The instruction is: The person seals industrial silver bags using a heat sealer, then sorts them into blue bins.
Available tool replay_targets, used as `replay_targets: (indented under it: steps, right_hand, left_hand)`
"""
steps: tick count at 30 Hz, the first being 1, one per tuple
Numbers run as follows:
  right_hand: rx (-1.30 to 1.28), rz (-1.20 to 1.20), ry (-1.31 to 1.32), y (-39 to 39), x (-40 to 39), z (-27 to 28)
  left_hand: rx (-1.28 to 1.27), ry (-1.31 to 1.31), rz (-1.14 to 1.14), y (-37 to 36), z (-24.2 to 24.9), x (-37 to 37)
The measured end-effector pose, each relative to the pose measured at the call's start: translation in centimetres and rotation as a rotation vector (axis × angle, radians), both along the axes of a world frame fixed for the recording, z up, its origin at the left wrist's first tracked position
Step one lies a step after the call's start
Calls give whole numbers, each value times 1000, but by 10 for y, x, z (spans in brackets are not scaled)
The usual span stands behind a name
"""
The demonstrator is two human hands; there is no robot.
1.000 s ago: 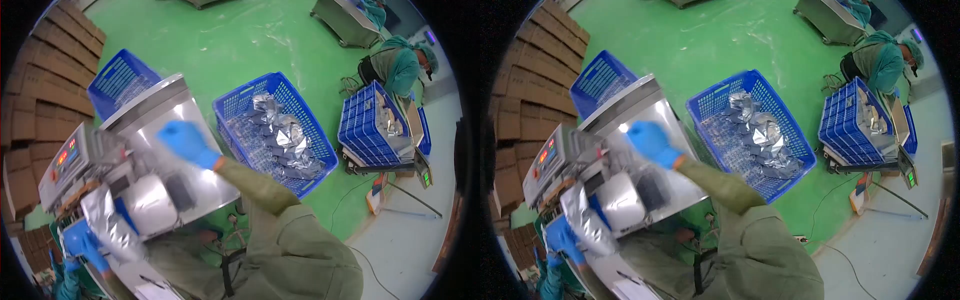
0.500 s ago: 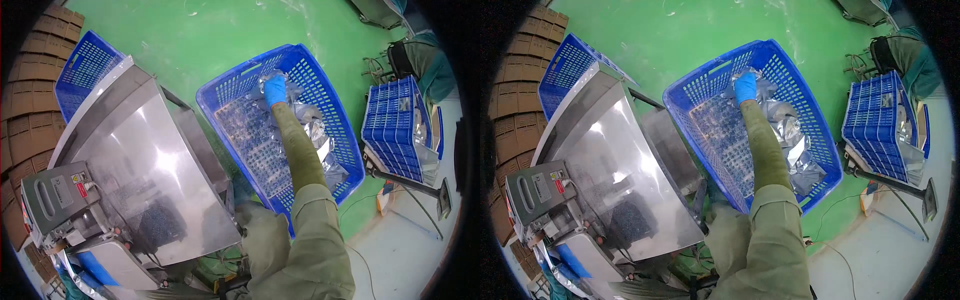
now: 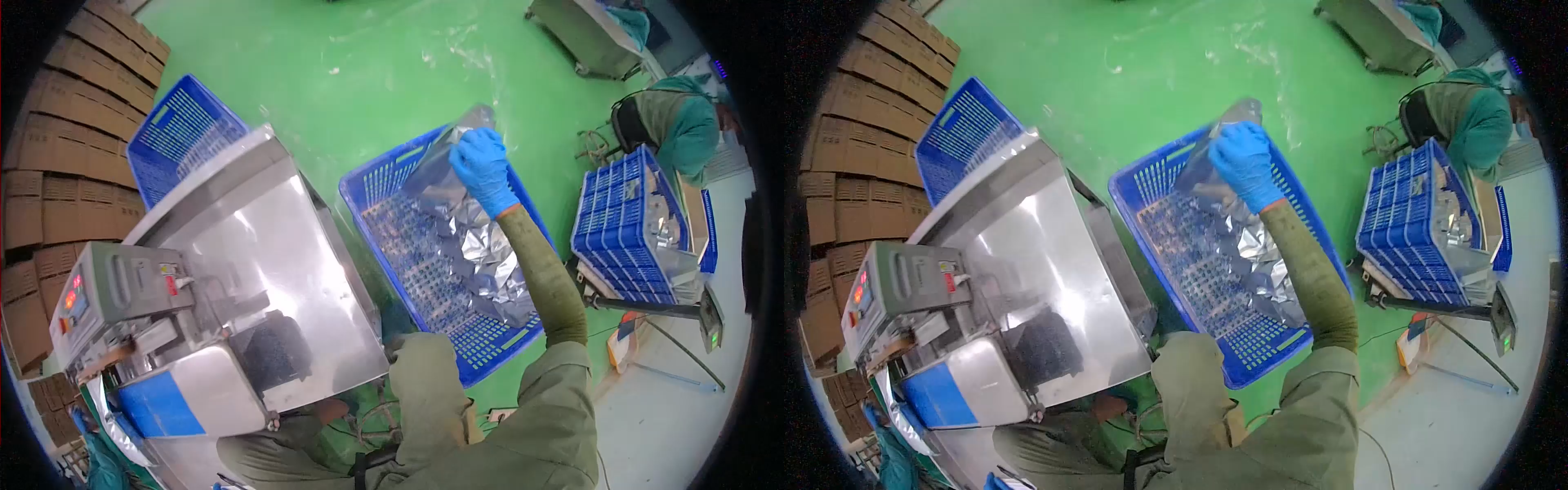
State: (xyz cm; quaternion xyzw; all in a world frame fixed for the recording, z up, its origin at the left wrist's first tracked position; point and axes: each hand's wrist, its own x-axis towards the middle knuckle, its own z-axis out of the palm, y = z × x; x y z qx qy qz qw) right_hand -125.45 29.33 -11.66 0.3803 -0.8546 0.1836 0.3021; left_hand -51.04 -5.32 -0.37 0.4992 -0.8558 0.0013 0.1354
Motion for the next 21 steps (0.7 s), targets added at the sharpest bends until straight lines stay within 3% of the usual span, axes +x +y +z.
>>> replay_targets:
  steps: [3,4,5,6,8,11,12,16,19,20,21]
  right_hand:
    - [-103,182,93,-30,34,99]
    - [-121,231,90,-44,54,137]
    - [-134,314,136,-62,74,173]
    - [-150,403,181,-82,96,207]
    - [-110,551,206,-120,156,268]
    - [29,785,391,-165,252,336]
    - [16,912,411,-179,284,355]
    - [-114,1162,332,-217,369,366]
    - [-246,953,64,-205,395,380]
    - [-449,738,103,-201,393,363]
    - [-535,644,27,-212,390,337]
  left_hand:
    - [61,118,-131,52,2,-86]
    - [280,465,-319,73,30,-148]
    - [296,487,-385,72,8,-161]
    - [471,583,-394,79,20,-204]
    - [459,585,-672,77,53,-272]
    - [420,748,-787,58,94,-336]
    - [526,553,-857,40,96,-339]
    - [709,731,-802,-20,93,-266]
    - [910,878,-710,-61,66,-223]
    - [1003,949,-618,-71,45,-220]
    - [846,925,-643,-70,43,-212]
